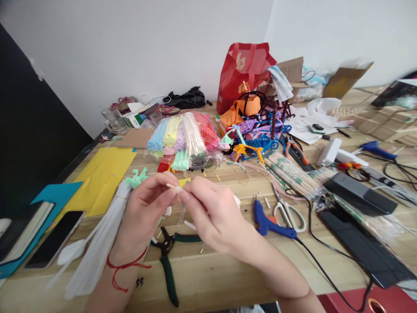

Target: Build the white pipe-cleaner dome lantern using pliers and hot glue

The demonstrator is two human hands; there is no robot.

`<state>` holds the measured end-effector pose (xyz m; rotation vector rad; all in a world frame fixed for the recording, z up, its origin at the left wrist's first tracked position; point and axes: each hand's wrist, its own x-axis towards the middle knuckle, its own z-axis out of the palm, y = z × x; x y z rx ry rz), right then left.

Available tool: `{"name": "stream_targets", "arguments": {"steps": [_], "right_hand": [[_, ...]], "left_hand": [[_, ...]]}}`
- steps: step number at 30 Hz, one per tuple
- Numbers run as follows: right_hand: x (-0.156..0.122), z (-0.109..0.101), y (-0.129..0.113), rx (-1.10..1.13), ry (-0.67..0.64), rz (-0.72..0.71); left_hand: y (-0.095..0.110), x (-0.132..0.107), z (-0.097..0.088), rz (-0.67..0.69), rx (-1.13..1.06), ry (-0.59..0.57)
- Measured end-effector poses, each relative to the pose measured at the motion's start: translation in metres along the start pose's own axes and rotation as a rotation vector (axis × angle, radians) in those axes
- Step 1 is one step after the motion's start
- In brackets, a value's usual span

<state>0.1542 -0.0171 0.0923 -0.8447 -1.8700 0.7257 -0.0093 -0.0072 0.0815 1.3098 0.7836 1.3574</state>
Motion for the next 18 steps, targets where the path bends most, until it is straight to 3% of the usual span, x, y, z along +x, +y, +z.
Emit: {"name": "stream_targets", "arguments": {"steps": [4, 7, 9, 13, 15, 18], "right_hand": [[0.004, 0.003, 0.002, 0.844, -0.230, 0.458], [0.008, 0.005, 0.005, 1.181, -0.428, 0.586], [0.008, 0.006, 0.003, 1.043, -0.378, 0.530], [0.002, 0.010, -0.001, 0.151, -0.026, 0.155], [0.000, 0.011, 0.001, -0.191, 0.060, -0.005], [0.001, 0.012, 0.004, -0.277, 0.088, -0.053]], "left_hand": [[-0.003, 0.002, -0.001, 0.130, 0.059, -0.010], [-0.003, 0.002, -0.001, 0.139, 0.059, 0.009], [-0.001, 0.002, 0.000, 0.123, 0.031, 0.030], [0.001, 0.002, 0.001, 0.109, -0.012, 0.056], [0.001, 0.002, 0.001, 0.109, -0.003, 0.078], [0.000, 0.003, 0.001, 0.101, 0.035, 0.104]]}}
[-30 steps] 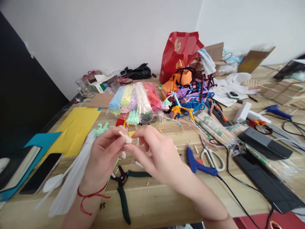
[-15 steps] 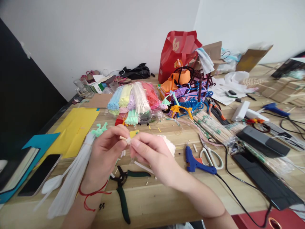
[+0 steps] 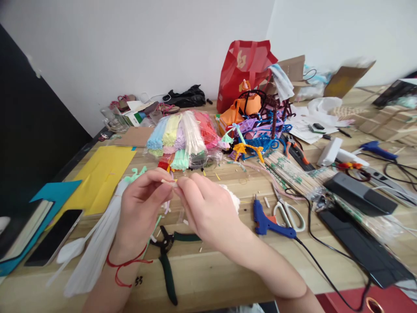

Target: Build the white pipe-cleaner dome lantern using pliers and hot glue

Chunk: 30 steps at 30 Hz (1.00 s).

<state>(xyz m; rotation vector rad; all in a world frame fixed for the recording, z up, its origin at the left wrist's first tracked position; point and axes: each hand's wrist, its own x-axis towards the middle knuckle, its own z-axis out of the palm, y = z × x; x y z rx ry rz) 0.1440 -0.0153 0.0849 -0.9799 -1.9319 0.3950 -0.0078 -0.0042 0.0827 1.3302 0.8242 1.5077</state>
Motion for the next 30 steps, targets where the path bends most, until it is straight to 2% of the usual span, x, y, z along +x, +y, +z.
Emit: {"name": "stream_targets", "arguments": {"steps": [1, 3, 6, 8, 9, 10, 13, 15, 16, 17, 19, 20, 22, 24, 25, 26, 27, 30], "right_hand": [[0.001, 0.000, 0.001, 0.078, -0.009, 0.038], [0.004, -0.002, 0.002, 0.389, -0.081, 0.196], [0.008, -0.006, 0.003, 1.022, -0.385, 0.505], [0.009, -0.007, 0.003, 1.246, -0.550, 0.585], [0.009, -0.007, 0.002, 1.227, -0.548, 0.574], [0.008, -0.007, 0.001, 1.120, -0.485, 0.532], [0.004, -0.002, 0.000, 0.535, -0.158, 0.267], [0.002, 0.002, 0.000, 0.250, -0.042, 0.113], [0.001, 0.004, 0.000, 0.203, -0.023, 0.076], [0.000, 0.005, 0.001, 0.226, -0.021, 0.085], [0.001, 0.005, 0.002, 0.470, -0.100, 0.206], [0.002, 0.004, 0.002, 0.669, -0.186, 0.300], [0.006, 0.000, 0.003, 1.096, -0.444, 0.492], [0.008, -0.003, 0.003, 1.355, -0.647, 0.602], [0.009, -0.005, 0.003, 1.372, -0.671, 0.603], [0.008, -0.005, 0.002, 1.300, -0.629, 0.576], [0.008, -0.005, 0.001, 1.151, -0.539, 0.517], [0.003, -0.003, -0.001, 0.470, -0.205, 0.215]], "left_hand": [[0.000, 0.000, 0.000, -0.003, 0.019, -0.004], [0.000, 0.000, -0.001, 0.000, 0.055, -0.023], [0.001, 0.000, -0.003, 0.040, 0.052, -0.076], [0.001, 0.000, -0.004, 0.080, 0.031, -0.093], [0.001, 0.000, -0.004, 0.095, 0.030, -0.089], [0.001, 0.000, -0.004, 0.104, 0.040, -0.077], [0.001, 0.000, -0.004, 0.112, 0.086, -0.031], [0.001, 0.000, -0.004, 0.106, 0.099, -0.023], [0.001, 0.000, -0.005, 0.104, 0.097, -0.029], [0.001, 0.000, -0.006, 0.100, 0.093, -0.040], [0.001, 0.001, -0.007, 0.092, 0.079, -0.065], [0.000, 0.001, -0.008, 0.094, 0.072, -0.077], [-0.001, 0.002, -0.008, 0.113, 0.068, -0.083], [-0.002, 0.002, -0.008, 0.132, 0.075, -0.066], [-0.002, 0.002, -0.007, 0.136, 0.080, -0.056], [-0.003, 0.002, -0.007, 0.136, 0.084, -0.042], [-0.003, 0.002, -0.006, 0.132, 0.084, -0.028], [-0.004, 0.001, -0.005, 0.138, 0.088, 0.009]]}}
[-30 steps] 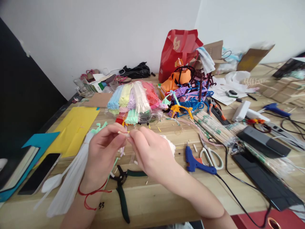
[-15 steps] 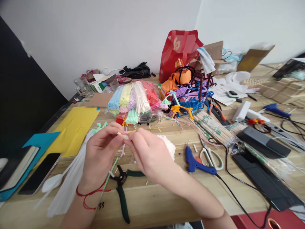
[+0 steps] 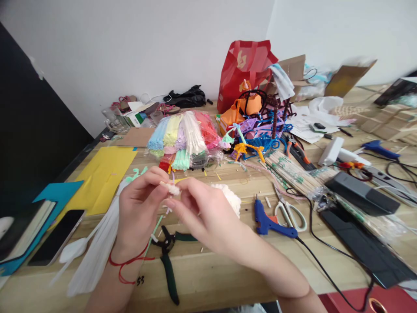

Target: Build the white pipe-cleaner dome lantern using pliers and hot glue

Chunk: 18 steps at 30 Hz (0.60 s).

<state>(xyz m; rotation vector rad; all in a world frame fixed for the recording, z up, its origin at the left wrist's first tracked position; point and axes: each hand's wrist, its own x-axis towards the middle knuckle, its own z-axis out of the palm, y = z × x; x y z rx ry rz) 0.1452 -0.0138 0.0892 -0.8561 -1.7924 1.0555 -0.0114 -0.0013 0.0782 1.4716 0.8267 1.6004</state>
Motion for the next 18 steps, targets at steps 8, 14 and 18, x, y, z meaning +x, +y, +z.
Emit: {"name": "stream_targets", "arguments": {"steps": [8, 14, 18], "right_hand": [[-0.0002, -0.0003, 0.0053, -0.329, 0.098, -0.174], [0.0024, 0.0011, 0.0012, 0.607, -0.153, 0.195], [0.0081, -0.0015, 0.0029, 1.219, -0.468, 0.455]], "left_hand": [[0.0040, 0.0011, -0.0035, 0.022, 0.026, -0.046], [-0.0022, 0.0034, -0.0046, -0.066, -0.105, -0.100], [-0.0042, 0.0054, -0.0021, -0.074, -0.158, -0.106]]}}
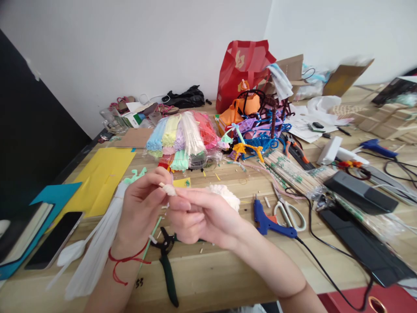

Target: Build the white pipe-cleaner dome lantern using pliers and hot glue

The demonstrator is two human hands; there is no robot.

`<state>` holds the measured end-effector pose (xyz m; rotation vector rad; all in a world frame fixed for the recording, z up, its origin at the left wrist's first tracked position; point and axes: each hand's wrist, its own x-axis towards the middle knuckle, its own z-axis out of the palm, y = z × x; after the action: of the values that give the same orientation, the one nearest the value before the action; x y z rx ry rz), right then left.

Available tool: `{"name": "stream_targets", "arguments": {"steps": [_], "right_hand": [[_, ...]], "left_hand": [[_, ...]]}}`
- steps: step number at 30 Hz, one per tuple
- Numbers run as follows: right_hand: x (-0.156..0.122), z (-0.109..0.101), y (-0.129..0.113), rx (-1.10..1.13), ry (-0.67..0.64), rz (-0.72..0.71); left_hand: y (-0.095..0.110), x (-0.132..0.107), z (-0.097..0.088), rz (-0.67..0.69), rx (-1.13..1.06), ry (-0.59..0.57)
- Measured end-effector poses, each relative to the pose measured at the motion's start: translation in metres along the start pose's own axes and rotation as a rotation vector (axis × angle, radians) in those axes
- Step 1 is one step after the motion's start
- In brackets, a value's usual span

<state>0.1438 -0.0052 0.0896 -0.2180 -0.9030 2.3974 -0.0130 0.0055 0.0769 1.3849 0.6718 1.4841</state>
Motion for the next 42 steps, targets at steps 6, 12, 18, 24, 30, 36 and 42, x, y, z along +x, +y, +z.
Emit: {"name": "stream_targets", "arguments": {"steps": [6, 12, 18, 24, 30, 36, 42], "right_hand": [[-0.002, 0.002, 0.000, -0.133, -0.008, 0.009], [-0.010, 0.006, 0.007, -1.460, 0.550, -0.523], [-0.009, 0.005, 0.009, -1.887, 0.597, -0.730], [-0.011, 0.008, 0.007, -1.773, 0.563, -0.724], [-0.008, 0.001, 0.011, -1.844, 0.594, -0.772], [-0.007, 0.000, 0.011, -1.819, 0.595, -0.727], [-0.006, 0.000, 0.011, -1.802, 0.543, -0.773]], "left_hand": [[0.003, -0.002, 0.000, 0.045, -0.011, 0.002], [0.002, -0.004, 0.001, 0.071, 0.061, 0.122], [0.004, -0.004, 0.002, 0.170, 0.176, 0.105], [0.010, -0.005, 0.001, 0.121, 0.207, 0.076], [0.005, -0.011, 0.007, 0.266, 0.363, 0.229], [0.004, -0.017, 0.010, 0.331, 0.419, 0.221], [0.008, -0.018, 0.013, 0.243, 0.315, 0.295]]}}
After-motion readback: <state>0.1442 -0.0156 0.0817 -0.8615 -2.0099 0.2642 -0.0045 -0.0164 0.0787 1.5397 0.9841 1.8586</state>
